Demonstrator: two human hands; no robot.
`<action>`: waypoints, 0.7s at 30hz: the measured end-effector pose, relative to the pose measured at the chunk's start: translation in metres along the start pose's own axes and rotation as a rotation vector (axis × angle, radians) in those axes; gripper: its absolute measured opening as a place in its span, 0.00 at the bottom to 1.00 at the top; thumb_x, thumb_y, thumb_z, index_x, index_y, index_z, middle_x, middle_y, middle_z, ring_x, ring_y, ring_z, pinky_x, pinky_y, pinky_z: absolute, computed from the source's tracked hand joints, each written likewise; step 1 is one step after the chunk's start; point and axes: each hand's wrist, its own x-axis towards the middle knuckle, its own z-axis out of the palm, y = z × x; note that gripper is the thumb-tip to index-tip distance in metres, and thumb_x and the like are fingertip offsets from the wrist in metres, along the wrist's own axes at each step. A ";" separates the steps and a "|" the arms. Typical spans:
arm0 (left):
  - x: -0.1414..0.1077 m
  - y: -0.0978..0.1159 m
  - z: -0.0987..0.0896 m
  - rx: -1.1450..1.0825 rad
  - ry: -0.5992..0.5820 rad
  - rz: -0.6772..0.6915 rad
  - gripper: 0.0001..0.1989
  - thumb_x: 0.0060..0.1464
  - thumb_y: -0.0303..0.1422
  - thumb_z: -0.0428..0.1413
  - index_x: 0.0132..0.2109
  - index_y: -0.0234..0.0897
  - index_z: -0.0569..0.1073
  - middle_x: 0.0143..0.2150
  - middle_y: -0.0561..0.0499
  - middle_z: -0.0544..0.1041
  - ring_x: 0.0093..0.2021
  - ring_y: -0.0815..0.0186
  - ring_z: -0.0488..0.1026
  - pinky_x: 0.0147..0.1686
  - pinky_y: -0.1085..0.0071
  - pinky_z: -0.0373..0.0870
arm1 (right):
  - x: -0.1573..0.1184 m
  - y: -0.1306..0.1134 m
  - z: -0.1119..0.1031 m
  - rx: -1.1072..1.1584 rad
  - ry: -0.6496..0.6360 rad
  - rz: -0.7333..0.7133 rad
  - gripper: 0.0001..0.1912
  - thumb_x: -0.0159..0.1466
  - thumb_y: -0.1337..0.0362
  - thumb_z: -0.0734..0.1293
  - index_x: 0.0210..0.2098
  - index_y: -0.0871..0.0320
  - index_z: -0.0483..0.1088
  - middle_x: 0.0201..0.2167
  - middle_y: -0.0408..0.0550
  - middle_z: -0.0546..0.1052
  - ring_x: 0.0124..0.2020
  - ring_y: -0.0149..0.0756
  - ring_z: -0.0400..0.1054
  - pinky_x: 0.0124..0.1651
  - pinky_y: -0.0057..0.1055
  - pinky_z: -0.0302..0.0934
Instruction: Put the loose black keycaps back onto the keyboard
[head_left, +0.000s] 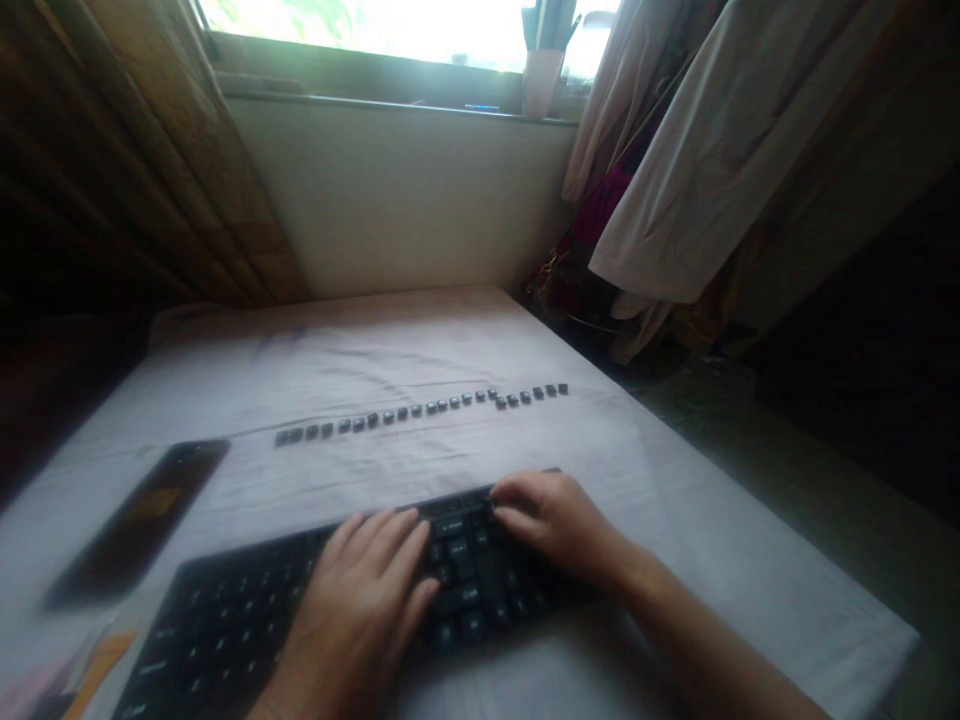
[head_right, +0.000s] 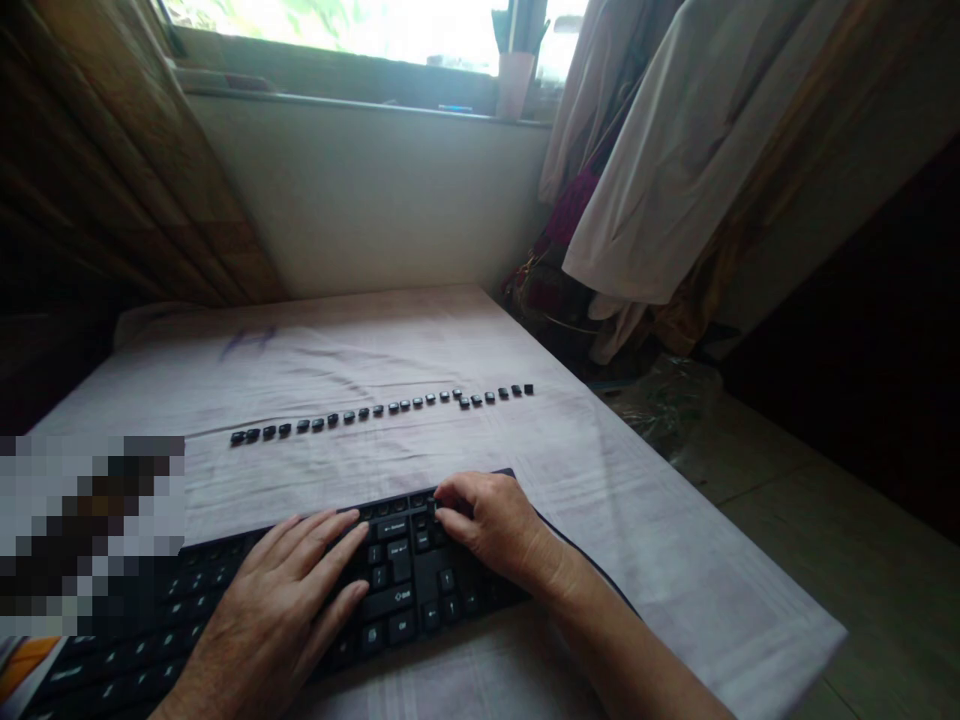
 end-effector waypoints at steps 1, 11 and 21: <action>0.001 0.003 0.001 -0.006 0.000 0.015 0.17 0.62 0.34 0.52 0.56 0.37 0.74 0.55 0.44 0.78 0.53 0.52 0.75 0.54 0.51 0.68 | 0.000 0.001 0.001 0.002 -0.006 -0.009 0.06 0.60 0.69 0.68 0.37 0.57 0.77 0.33 0.45 0.82 0.35 0.36 0.76 0.41 0.30 0.67; 0.017 0.026 0.007 -0.124 -0.007 0.046 0.16 0.65 0.38 0.51 0.53 0.37 0.76 0.54 0.47 0.79 0.52 0.54 0.76 0.55 0.53 0.69 | 0.000 -0.002 0.007 -0.040 -0.020 -0.120 0.05 0.61 0.70 0.69 0.36 0.56 0.76 0.33 0.45 0.81 0.34 0.34 0.75 0.40 0.27 0.66; 0.022 0.024 0.012 -0.184 -0.052 0.053 0.17 0.64 0.37 0.52 0.55 0.37 0.75 0.55 0.45 0.79 0.55 0.53 0.73 0.58 0.53 0.66 | 0.002 0.005 0.014 -0.078 -0.023 -0.186 0.08 0.63 0.70 0.67 0.39 0.56 0.78 0.35 0.48 0.82 0.37 0.35 0.76 0.42 0.27 0.67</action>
